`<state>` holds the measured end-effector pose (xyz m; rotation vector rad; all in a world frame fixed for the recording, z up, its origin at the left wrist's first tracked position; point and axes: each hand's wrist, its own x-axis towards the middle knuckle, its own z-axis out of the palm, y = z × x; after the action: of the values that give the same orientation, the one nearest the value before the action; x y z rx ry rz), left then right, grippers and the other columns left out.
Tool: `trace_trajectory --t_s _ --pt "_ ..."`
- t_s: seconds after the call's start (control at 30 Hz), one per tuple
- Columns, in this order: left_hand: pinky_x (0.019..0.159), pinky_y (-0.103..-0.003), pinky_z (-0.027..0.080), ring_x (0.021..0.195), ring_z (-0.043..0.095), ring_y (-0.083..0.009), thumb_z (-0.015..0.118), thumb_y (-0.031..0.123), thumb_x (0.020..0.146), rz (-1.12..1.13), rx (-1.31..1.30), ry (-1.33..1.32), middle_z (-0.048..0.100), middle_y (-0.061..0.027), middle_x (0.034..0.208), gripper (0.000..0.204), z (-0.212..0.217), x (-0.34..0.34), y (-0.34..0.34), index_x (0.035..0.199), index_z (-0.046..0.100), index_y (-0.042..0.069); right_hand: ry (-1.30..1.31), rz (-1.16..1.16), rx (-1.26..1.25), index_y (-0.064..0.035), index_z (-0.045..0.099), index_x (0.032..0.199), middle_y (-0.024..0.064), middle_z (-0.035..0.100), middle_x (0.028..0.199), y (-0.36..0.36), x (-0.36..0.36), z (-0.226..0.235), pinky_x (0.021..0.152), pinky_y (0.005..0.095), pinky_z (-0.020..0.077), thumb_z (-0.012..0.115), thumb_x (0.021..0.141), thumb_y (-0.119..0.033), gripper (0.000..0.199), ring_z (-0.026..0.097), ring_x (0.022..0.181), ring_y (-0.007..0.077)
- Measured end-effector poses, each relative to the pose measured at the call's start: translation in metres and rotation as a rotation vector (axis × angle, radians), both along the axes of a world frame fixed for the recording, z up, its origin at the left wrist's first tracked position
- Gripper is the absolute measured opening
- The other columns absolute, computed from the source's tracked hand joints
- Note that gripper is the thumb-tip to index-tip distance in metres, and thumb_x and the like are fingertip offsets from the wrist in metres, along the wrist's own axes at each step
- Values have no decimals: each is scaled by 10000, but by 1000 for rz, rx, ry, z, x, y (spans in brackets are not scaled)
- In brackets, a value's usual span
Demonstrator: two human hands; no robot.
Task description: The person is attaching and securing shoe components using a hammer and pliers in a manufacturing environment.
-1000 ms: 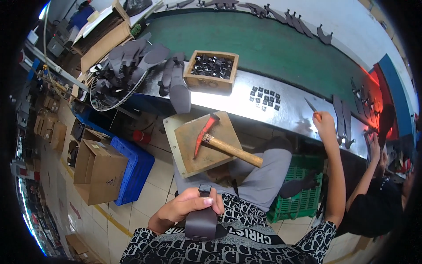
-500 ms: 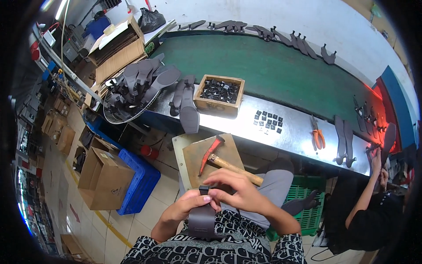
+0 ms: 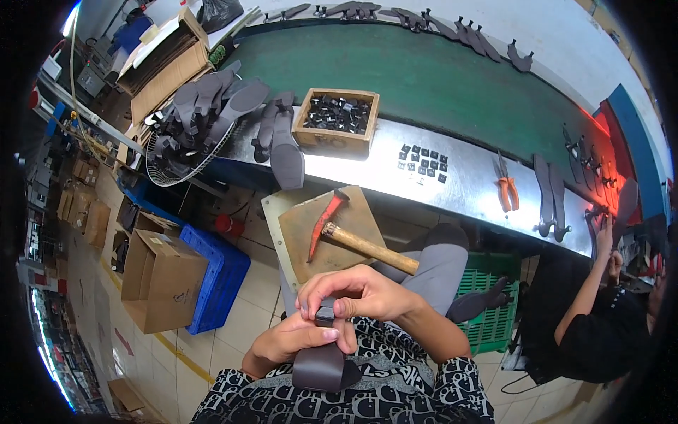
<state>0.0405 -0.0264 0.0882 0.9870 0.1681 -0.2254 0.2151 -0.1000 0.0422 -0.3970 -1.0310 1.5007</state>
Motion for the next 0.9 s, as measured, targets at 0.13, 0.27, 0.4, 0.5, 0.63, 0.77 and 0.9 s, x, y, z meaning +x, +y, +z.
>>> trace_trajectory --t_s 0.13,0.27,0.4,0.5,0.63,0.77,0.9 --pt "911 -268 420 1003 549 -123 451 290 1024 -18 5 46 589 -55 1007 326 2 -4 1 1053 591 -3 -36 -13 -10 2 660 1019 117 652 1035 -2 0 10 975 399 419 633 928 -353 367 571 1066 260" --pt "918 -269 417 1018 544 -124 446 298 1030 -35 33 32 588 -61 1025 339 0 -7 -1 1066 587 -8 -33 -15 -54 31 683 944 119 666 957 -2 -1 16 920 429 449 656 908 -360 394 589 1028 301" --pt "927 -271 416 1024 546 -126 442 300 1031 -20 -20 10 590 -62 1033 343 1 -9 -1 1071 585 -9 -63 -32 -90 25 689 937 118 670 965 -4 -2 20 924 430 454 658 908 -348 376 592 1039 301" --pt "933 -271 416 1030 548 -127 440 305 1031 -20 -18 31 590 -63 1033 351 0 -10 -3 1071 586 -12 -48 -8 -75 24 694 933 117 672 956 -2 -2 19 931 430 453 654 911 -349 376 593 1045 301" --pt "912 -267 417 1011 547 -126 440 319 1026 -7 -29 35 589 -59 1021 357 -2 -6 -2 1047 585 -7 -168 -66 -99 -5 626 1123 118 624 1135 2 7 7 957 384 431 643 897 -434 485 561 1110 254" --pt "877 -259 413 967 538 -120 442 329 1018 85 -18 71 586 -51 996 351 -1 0 0 1002 582 8 -1126 -633 -72 0 523 1239 138 560 1158 10 19 -8 906 392 423 661 846 -492 645 553 1054 274" --pt "873 -257 408 943 526 -110 445 319 1017 108 19 65 576 -35 973 329 0 1 3 999 576 18 -1784 -772 -222 13 518 1062 163 552 1048 2 18 -52 763 431 491 680 834 -391 491 564 925 340"
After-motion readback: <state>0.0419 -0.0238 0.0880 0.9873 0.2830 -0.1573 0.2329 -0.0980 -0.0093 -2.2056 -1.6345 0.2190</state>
